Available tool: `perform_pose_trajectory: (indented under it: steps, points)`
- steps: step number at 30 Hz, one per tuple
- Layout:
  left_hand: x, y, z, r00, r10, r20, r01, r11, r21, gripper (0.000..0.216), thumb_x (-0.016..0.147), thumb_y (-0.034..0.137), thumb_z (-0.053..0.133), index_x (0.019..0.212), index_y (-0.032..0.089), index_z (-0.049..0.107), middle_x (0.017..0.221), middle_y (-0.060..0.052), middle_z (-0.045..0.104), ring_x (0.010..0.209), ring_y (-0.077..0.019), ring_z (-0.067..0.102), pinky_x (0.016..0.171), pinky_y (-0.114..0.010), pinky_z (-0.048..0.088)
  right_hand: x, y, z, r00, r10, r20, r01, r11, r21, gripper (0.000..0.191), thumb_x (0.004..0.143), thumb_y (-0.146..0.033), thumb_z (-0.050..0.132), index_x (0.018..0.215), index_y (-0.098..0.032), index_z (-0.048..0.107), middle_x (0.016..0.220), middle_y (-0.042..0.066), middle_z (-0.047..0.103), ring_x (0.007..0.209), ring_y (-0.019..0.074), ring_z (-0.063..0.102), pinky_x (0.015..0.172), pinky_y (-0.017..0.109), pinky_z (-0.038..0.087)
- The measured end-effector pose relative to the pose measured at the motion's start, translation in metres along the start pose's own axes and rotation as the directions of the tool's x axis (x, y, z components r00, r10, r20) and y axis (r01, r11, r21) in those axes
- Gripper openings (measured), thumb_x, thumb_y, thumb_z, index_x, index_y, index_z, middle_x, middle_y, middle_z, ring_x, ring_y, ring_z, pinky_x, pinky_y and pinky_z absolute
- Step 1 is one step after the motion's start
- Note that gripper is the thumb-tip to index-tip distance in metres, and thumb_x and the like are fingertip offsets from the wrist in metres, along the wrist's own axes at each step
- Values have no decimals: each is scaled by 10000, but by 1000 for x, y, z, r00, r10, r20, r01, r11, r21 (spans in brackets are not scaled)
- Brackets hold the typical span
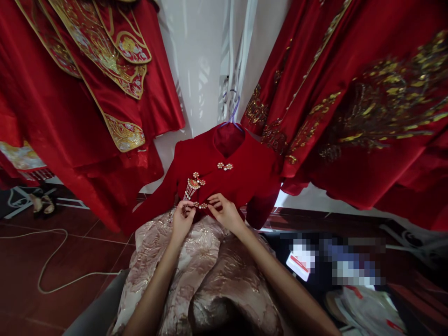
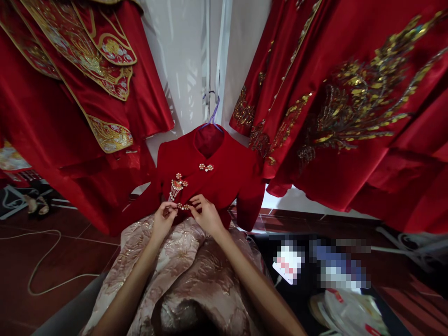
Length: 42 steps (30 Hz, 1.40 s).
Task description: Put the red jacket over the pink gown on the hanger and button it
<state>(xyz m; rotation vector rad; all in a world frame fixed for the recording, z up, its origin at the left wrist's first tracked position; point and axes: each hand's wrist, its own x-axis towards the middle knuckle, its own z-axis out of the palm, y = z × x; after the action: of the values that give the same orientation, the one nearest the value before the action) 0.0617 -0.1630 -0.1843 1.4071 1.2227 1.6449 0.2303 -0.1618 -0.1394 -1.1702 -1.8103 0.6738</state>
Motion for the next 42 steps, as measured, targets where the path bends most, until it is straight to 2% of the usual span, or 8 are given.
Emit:
perform_pose_trajectory:
  steps: [7, 11, 14, 29, 32, 34, 36, 42]
  points:
    - [-9, 9, 3, 988, 126, 93, -143, 965, 218, 209, 754, 300, 644, 942, 211, 660, 922, -43, 610, 682, -115, 577, 644, -242, 473, 4, -7, -10, 994, -41, -99, 40, 999, -13, 128, 819, -223, 529, 935, -201, 580, 861, 25, 663, 747, 124, 630, 650, 230, 503]
    - [-12, 10, 3, 970, 222, 104, -243, 928, 284, 168, 777, 308, 638, 919, 226, 675, 920, -52, 633, 860, -168, 608, 806, -294, 463, 4, -5, -8, 997, -25, -68, 24, 1000, -20, 126, 815, -206, 532, 919, -196, 603, 861, 28, 680, 775, 130, 642, 701, 246, 511]
    - [-11, 6, 1, 970, 216, 112, -240, 923, 300, 156, 797, 326, 618, 895, 214, 664, 919, -56, 643, 856, -171, 611, 808, -303, 465, 3, -3, -3, 1000, 26, -10, -26, 1000, -9, 150, 811, -198, 534, 942, -183, 605, 879, 41, 688, 794, 138, 653, 709, 258, 522]
    - [-7, 3, 6, 999, -36, 5, 35, 989, 142, 210, 722, 356, 685, 777, 160, 633, 748, -30, 673, 683, -138, 625, 685, -263, 493, -2, 6, 12, 995, 59, 77, -66, 993, 94, 240, 780, -283, 586, 997, -185, 557, 886, 48, 640, 812, 145, 616, 710, 277, 506]
    - [-6, 10, 5, 977, -169, 134, 175, 984, -38, 244, 664, 356, 736, 743, 146, 640, 714, -27, 670, 655, -131, 622, 652, -244, 495, -4, 2, 12, 998, 13, 68, -16, 999, 33, 311, 693, -263, 657, 969, -190, 532, 850, 22, 605, 784, 146, 578, 711, 277, 470]
    - [-3, 17, 5, 931, -238, 277, 281, 952, -125, 269, 631, 363, 761, 721, 137, 647, 685, -26, 670, 630, -124, 620, 639, -235, 498, -5, -2, 11, 999, 10, 54, -10, 1000, 3, 343, 640, -238, 677, 928, -196, 495, 798, -4, 572, 738, 142, 549, 679, 268, 442]
    - [4, 24, 6, 902, -269, 337, 343, 922, -180, 303, 635, 405, 753, 705, 128, 650, 668, -35, 671, 604, -121, 620, 627, -237, 508, -5, -8, 8, 998, 41, 44, -41, 999, 2, 286, 640, -198, 632, 865, -203, 456, 730, -30, 530, 665, 127, 511, 628, 252, 406]
    - [39, 45, 20, 954, -280, 105, 298, 924, -239, 476, 668, 551, 673, 851, 111, 679, 692, -72, 688, 493, -123, 607, 519, -260, 521, 0, -24, -18, 991, 21, 129, -38, 990, 133, 153, 656, -140, 516, 740, -204, 405, 648, -59, 419, 591, 95, 398, 576, 224, 330]
